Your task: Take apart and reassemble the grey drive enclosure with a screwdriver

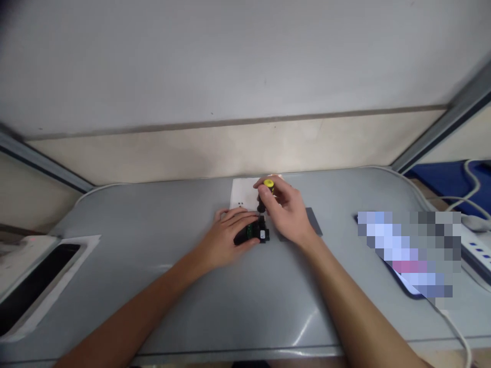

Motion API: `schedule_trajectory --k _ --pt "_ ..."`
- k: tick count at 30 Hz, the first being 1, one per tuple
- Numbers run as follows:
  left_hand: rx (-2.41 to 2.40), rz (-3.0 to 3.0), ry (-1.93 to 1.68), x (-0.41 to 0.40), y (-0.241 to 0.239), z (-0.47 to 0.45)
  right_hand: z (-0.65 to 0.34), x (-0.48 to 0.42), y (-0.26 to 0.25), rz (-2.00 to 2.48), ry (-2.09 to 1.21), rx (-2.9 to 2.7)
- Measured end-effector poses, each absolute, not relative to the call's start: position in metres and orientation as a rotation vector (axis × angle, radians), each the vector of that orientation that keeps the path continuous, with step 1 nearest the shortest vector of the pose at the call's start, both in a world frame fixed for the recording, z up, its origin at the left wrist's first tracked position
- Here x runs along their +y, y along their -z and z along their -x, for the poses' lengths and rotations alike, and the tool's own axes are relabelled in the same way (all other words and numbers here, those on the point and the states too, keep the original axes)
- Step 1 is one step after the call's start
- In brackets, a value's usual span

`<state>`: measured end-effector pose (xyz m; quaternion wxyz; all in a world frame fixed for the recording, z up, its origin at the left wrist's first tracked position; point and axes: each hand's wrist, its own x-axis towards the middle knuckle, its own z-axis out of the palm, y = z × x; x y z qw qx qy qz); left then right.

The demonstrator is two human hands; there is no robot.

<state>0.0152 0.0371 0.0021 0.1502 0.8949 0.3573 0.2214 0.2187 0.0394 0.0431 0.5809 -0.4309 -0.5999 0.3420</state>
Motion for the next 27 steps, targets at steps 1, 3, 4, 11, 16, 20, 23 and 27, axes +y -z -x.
schedule_trajectory --k 1,3,4,11,16,20,23,27 --pt "1.023 -2.573 -0.641 0.037 -0.003 -0.015 -0.221 0.04 -0.044 0.988 -0.837 -1.418" --pt "1.015 -2.582 -0.647 0.037 -0.003 -0.016 -0.226 0.041 -0.047 0.953 -0.901 -1.446" --pt "1.011 -2.586 -0.653 0.037 -0.003 -0.016 -0.228 0.041 -0.049 0.942 -0.929 -1.465" --pt "0.998 -2.617 -0.687 0.038 0.002 -0.016 -0.225 0.042 -0.054 0.925 -1.105 -1.278" --pt "0.989 -2.654 -0.683 0.038 0.003 -0.015 -0.22 0.046 -0.047 0.747 -1.301 -1.086" --pt "0.99 -2.655 -0.696 0.037 0.003 -0.016 -0.218 0.047 -0.046 0.68 -1.292 -1.032" --pt "0.995 -2.652 -0.717 0.037 0.004 -0.017 -0.217 0.047 -0.048 0.659 -1.326 -1.019" --pt "0.991 -2.65 -0.726 0.037 0.004 -0.017 -0.218 0.047 -0.051 0.636 -1.392 -0.988"
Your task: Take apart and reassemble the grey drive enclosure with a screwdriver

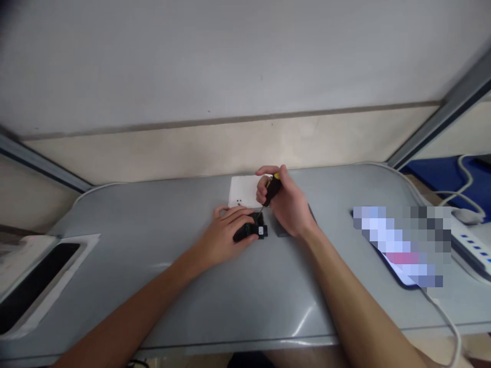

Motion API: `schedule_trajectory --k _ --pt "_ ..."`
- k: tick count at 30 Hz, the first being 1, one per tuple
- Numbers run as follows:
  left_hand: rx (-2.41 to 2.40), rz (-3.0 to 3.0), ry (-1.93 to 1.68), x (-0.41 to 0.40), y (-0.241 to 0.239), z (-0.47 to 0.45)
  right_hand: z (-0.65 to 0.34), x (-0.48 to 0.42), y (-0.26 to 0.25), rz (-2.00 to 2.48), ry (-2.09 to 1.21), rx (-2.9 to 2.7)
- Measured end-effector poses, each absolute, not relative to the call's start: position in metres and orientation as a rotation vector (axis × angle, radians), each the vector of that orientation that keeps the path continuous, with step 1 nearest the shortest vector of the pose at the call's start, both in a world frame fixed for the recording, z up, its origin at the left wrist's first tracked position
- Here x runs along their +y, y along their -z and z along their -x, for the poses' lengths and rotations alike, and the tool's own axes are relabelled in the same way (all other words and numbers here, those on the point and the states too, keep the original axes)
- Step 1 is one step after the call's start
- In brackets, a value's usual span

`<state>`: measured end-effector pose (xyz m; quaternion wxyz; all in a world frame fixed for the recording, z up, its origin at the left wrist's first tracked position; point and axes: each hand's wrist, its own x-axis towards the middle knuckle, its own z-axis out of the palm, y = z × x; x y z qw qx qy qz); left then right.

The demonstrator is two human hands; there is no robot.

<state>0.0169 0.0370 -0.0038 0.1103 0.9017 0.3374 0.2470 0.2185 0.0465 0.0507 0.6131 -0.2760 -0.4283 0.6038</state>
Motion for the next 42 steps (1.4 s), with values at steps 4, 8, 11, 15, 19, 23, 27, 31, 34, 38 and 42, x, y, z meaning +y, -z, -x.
schedule_trajectory --k 4,8,11,15,19,23,27,31,34,38,42 --pt "0.985 -2.655 -0.721 0.037 0.004 -0.016 -0.22 0.046 -0.048 0.609 -1.372 -0.988" --pt "0.985 -2.654 -0.705 0.038 0.005 -0.016 -0.214 0.045 -0.046 0.587 -1.365 -0.956" --pt "0.991 -2.647 -0.701 0.038 0.005 -0.016 -0.21 0.044 -0.047 0.565 -1.341 -0.96" --pt "1.004 -2.629 -0.698 0.038 0.004 -0.016 -0.208 0.043 -0.049 0.555 -1.329 -0.99" --pt "1.006 -2.612 -0.678 0.038 0.004 -0.016 -0.208 0.042 -0.049 0.577 -1.322 -1.004" --pt "1.013 -2.595 -0.666 0.037 0.003 -0.016 -0.208 0.041 -0.048 0.574 -1.324 -1.01" --pt "1.028 -2.586 -0.647 0.037 0.002 -0.017 -0.209 0.039 -0.049 0.572 -1.332 -1.034" --pt "1.032 -2.586 -0.629 0.037 0.001 -0.017 -0.209 0.039 -0.049 0.61 -1.313 -1.071" --pt "1.035 -2.586 -0.617 0.037 0.002 -0.017 -0.209 0.039 -0.048 0.626 -1.311 -1.086" --pt "1.032 -2.588 -0.625 0.037 0.002 -0.017 -0.209 0.039 -0.047 0.611 -1.328 -1.089" --pt "1.03 -2.594 -0.644 0.036 0.001 -0.017 -0.209 0.039 -0.051 0.641 -1.34 -1.062"
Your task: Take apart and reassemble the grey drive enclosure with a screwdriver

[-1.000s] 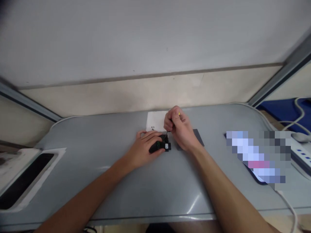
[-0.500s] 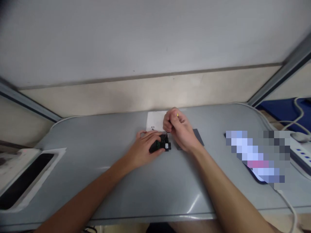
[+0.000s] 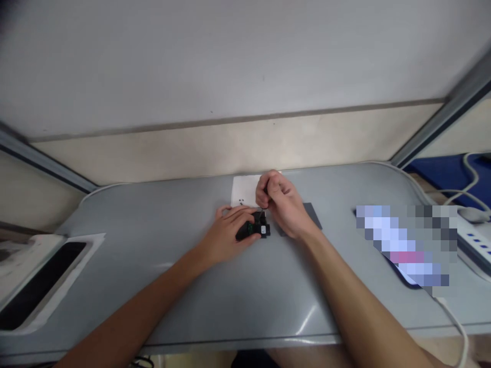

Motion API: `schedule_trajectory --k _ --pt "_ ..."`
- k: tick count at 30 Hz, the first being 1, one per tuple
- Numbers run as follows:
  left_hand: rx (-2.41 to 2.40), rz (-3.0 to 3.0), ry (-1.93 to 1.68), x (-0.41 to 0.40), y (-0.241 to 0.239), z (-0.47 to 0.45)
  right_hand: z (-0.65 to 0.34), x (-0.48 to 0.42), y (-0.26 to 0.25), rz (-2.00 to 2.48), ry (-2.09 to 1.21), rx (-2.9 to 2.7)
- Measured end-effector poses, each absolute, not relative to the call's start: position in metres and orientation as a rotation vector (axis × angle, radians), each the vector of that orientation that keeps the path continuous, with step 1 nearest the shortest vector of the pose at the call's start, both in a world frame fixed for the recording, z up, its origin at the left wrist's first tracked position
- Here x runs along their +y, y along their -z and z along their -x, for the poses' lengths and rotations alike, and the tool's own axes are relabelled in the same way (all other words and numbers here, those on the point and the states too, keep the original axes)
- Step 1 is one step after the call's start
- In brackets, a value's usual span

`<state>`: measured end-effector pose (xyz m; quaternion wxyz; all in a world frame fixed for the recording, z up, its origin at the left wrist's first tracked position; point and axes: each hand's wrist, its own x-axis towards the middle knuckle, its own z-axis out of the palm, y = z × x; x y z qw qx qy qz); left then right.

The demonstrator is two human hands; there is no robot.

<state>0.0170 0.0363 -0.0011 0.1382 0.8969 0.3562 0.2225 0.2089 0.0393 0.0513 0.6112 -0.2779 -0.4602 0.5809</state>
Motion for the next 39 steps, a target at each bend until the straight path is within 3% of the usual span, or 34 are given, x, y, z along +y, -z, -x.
schedule_trajectory --k 39 --pt "1.007 -2.642 -0.644 0.038 0.002 -0.016 -0.214 0.05 -0.05 0.709 -1.303 -0.941"
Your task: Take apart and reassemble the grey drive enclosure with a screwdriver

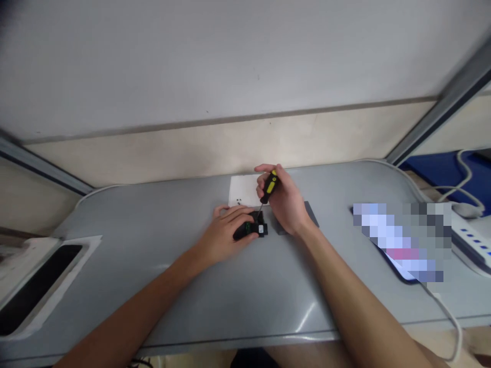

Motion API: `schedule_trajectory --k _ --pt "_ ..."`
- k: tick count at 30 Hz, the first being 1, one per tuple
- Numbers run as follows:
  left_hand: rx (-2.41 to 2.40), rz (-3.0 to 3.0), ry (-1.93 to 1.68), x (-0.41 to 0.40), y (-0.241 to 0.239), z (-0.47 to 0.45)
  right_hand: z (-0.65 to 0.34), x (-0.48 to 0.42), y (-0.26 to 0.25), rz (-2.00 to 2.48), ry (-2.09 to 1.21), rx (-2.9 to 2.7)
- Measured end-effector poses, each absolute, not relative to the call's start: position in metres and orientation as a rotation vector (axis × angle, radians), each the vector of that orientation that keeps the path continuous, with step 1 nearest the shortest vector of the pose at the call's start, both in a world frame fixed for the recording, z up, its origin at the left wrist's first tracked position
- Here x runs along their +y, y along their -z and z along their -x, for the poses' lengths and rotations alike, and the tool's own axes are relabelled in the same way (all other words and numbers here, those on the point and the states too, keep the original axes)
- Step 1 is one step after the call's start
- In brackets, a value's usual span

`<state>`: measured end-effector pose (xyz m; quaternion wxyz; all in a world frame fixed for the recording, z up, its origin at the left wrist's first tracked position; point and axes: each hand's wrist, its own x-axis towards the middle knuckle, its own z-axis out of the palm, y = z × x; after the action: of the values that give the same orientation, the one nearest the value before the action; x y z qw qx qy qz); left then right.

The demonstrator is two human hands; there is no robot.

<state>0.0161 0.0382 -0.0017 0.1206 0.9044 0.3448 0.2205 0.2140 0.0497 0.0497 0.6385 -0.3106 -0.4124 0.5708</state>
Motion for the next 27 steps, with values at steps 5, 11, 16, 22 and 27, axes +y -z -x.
schedule_trajectory --k 5,11,16,22,27 --pt "1.006 -2.639 -0.646 0.038 0.001 -0.016 -0.216 0.047 -0.048 0.709 -1.313 -0.93" --pt "1.012 -2.635 -0.633 0.037 -0.002 -0.017 -0.209 0.052 -0.041 0.777 -1.185 -0.958" --pt "1.029 -2.642 -0.636 0.038 -0.003 -0.017 -0.209 0.051 -0.042 0.679 -1.247 -0.93" --pt "1.017 -2.649 -0.66 0.038 -0.004 -0.017 -0.218 0.049 -0.037 0.686 -1.272 -0.916" --pt "1.018 -2.656 -0.655 0.039 -0.003 -0.016 -0.217 0.056 -0.035 0.715 -1.21 -0.952"
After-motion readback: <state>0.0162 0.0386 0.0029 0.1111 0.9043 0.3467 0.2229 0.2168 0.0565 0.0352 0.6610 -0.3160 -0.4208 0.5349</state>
